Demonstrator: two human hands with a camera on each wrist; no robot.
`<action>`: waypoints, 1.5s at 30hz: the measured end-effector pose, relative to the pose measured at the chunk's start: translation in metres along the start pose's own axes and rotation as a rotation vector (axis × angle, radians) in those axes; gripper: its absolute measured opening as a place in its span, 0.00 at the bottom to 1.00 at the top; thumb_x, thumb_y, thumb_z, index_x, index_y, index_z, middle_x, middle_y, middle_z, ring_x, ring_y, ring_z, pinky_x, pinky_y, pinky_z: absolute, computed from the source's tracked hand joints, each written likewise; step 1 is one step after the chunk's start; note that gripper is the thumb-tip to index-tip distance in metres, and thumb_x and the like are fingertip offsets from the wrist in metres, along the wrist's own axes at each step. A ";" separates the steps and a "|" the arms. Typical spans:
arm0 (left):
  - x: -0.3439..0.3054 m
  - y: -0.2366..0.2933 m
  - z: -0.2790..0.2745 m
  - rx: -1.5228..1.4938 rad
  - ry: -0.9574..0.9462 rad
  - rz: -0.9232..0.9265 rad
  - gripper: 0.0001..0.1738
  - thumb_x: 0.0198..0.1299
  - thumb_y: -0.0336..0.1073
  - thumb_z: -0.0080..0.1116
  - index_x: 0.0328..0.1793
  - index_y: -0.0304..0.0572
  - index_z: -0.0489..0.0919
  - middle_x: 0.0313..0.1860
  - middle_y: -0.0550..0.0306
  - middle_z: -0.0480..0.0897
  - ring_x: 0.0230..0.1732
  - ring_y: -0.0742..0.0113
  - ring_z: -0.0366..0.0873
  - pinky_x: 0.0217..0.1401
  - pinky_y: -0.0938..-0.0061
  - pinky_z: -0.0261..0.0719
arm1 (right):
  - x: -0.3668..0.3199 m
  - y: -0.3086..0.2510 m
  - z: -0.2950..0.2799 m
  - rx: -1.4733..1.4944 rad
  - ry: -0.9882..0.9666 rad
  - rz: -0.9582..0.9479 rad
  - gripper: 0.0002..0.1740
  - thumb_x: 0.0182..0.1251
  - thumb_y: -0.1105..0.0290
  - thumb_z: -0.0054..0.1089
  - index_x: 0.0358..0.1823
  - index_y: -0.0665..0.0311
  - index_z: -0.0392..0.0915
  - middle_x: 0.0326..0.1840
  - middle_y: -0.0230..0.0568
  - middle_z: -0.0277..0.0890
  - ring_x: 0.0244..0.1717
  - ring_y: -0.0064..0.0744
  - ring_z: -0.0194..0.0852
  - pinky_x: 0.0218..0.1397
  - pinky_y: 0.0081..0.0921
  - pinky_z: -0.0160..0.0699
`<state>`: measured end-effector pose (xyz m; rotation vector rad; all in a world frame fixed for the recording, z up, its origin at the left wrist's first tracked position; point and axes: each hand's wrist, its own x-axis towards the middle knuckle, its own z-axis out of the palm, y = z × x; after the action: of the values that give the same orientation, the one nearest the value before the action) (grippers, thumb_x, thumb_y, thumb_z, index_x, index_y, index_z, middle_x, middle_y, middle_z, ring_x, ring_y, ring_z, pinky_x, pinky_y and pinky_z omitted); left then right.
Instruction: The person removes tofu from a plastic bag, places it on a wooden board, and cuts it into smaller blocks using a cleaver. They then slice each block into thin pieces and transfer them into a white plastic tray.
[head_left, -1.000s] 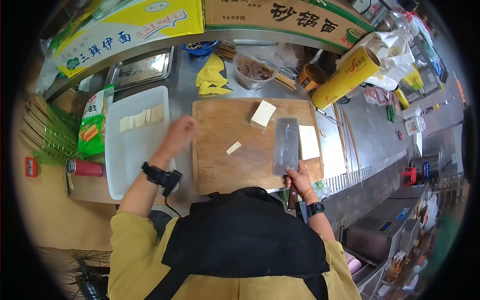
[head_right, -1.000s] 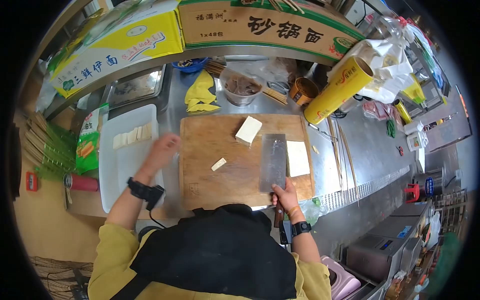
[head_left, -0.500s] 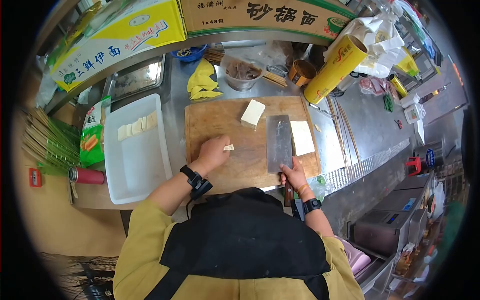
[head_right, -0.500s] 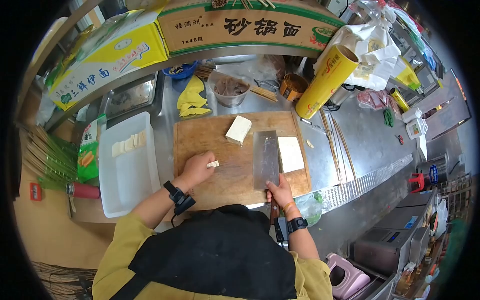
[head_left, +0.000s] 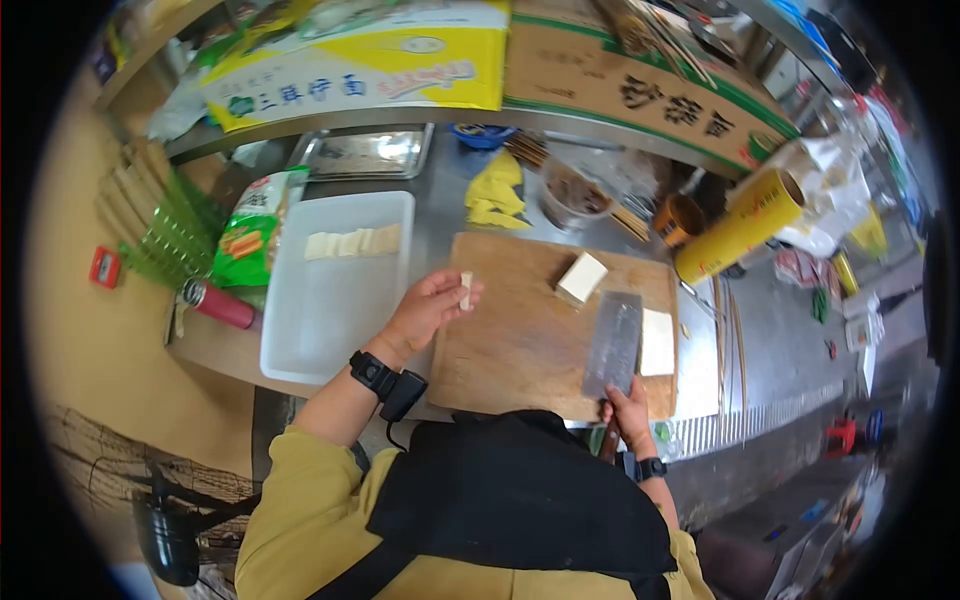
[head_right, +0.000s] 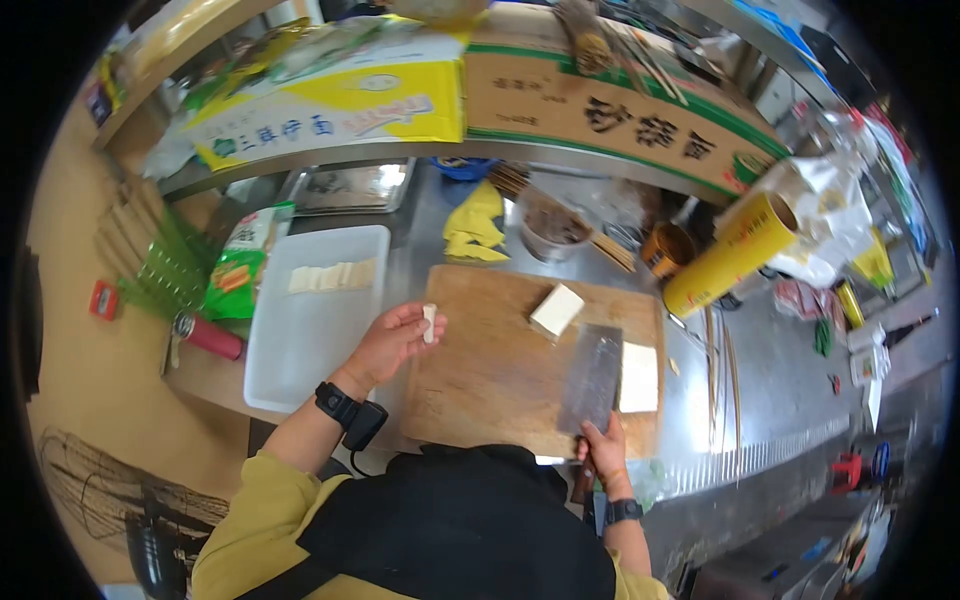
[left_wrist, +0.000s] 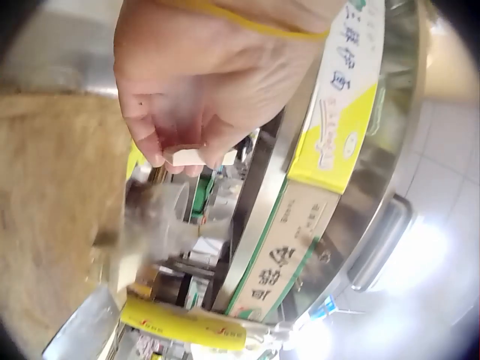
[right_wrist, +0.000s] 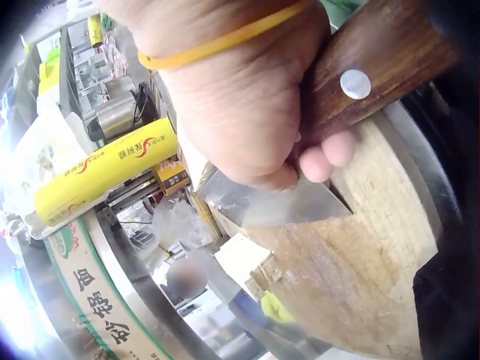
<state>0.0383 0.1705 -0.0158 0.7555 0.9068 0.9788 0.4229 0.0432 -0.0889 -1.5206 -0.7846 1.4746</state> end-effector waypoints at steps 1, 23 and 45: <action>0.000 0.008 -0.017 0.010 0.082 0.052 0.14 0.66 0.31 0.57 0.57 0.43 0.73 0.53 0.52 0.82 0.49 0.67 0.81 0.54 0.70 0.81 | 0.000 0.002 -0.001 -0.006 0.002 -0.001 0.13 0.69 0.76 0.54 0.51 0.64 0.64 0.27 0.33 0.70 0.14 0.21 0.65 0.15 0.20 0.68; 0.083 0.026 -0.080 0.720 0.268 0.494 0.13 0.61 0.28 0.60 0.52 0.41 0.80 0.45 0.62 0.82 0.45 0.72 0.77 0.52 0.78 0.75 | 0.002 0.005 -0.003 0.032 0.032 0.074 0.16 0.69 0.74 0.57 0.55 0.63 0.63 0.20 0.32 0.69 0.13 0.22 0.65 0.15 0.22 0.69; 0.164 -0.102 0.184 1.599 0.264 0.022 0.53 0.44 0.43 0.72 0.75 0.42 0.55 0.63 0.41 0.72 0.61 0.43 0.73 0.62 0.57 0.75 | -0.021 -0.012 -0.031 0.122 -0.130 -0.087 0.20 0.70 0.76 0.55 0.62 0.65 0.65 0.19 0.27 0.68 0.15 0.16 0.67 0.18 0.16 0.68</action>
<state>0.2840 0.2594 -0.0712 1.9632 1.9041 0.1659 0.4531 0.0254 -0.0705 -1.2943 -0.8115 1.5395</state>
